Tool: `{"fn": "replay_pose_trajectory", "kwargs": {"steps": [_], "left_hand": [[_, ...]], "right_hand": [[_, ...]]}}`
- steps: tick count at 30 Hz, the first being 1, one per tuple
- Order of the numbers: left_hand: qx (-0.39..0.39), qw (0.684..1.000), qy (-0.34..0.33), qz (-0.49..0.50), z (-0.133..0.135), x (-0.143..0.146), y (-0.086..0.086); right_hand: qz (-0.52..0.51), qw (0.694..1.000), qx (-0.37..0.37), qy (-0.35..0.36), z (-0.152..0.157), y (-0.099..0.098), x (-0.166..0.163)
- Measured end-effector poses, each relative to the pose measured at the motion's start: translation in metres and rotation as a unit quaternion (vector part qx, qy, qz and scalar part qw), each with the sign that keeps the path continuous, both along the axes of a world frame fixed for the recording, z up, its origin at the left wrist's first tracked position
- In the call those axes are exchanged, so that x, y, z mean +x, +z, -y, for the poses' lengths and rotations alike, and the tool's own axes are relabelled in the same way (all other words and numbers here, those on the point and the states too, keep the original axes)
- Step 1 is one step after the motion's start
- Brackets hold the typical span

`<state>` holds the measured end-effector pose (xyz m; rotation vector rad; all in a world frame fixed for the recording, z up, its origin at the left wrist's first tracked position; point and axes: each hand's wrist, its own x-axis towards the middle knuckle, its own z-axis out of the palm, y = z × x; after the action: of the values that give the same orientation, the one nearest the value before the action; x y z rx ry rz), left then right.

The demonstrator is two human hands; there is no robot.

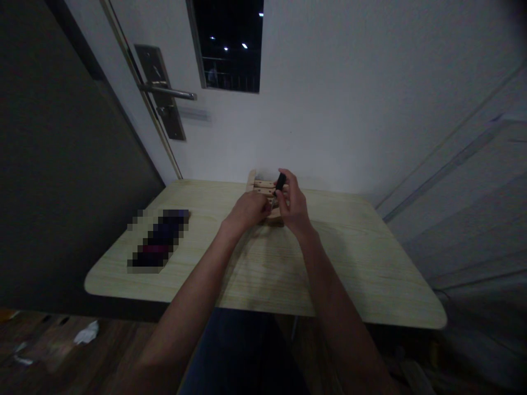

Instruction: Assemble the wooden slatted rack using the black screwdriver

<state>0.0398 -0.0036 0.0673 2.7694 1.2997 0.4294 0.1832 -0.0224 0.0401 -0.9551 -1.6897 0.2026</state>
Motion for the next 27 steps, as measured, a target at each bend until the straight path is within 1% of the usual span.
{"fn": "replay_pose_trajectory", "kwargs": {"steps": [3, 8, 13, 15, 18, 20, 22, 25, 27], "left_hand": [[-0.017, 1.0, 0.004, -0.009, -0.001, 0.0, 0.001], [-0.013, 1.0, -0.01, 0.005, -0.003, -0.001, -0.001], [-0.019, 1.0, -0.016, -0.007, -0.001, -0.001, 0.001], [-0.012, 0.999, -0.029, 0.006, -0.001, -0.003, 0.0], [0.015, 0.995, -0.072, 0.066, -0.005, -0.011, -0.005], [0.021, 0.99, -0.067, 0.122, -0.008, -0.018, -0.008], [0.017, 0.983, -0.047, 0.176, -0.011, -0.025, -0.01], [-0.012, 0.973, -0.024, 0.231, -0.011, -0.033, -0.014], [-0.031, 0.963, -0.023, 0.267, -0.01, -0.034, -0.019]], "right_hand": [[-0.005, 1.0, -0.002, -0.003, 0.001, 0.0, 0.0], [-0.001, 1.0, -0.001, -0.013, 0.001, 0.0, 0.0], [0.008, 1.0, 0.007, -0.018, 0.0, 0.001, 0.0], [0.007, 1.0, 0.007, -0.018, 0.0, 0.001, 0.0], [0.005, 1.0, 0.001, -0.011, 0.001, 0.001, 0.0], [0.004, 1.0, -0.003, -0.006, 0.002, 0.002, -0.001], [0.0, 1.0, -0.004, -0.005, 0.002, 0.002, -0.001], [-0.007, 1.0, -0.01, -0.004, 0.003, 0.001, 0.0], [-0.007, 1.0, -0.015, -0.006, 0.003, 0.001, 0.001]]}}
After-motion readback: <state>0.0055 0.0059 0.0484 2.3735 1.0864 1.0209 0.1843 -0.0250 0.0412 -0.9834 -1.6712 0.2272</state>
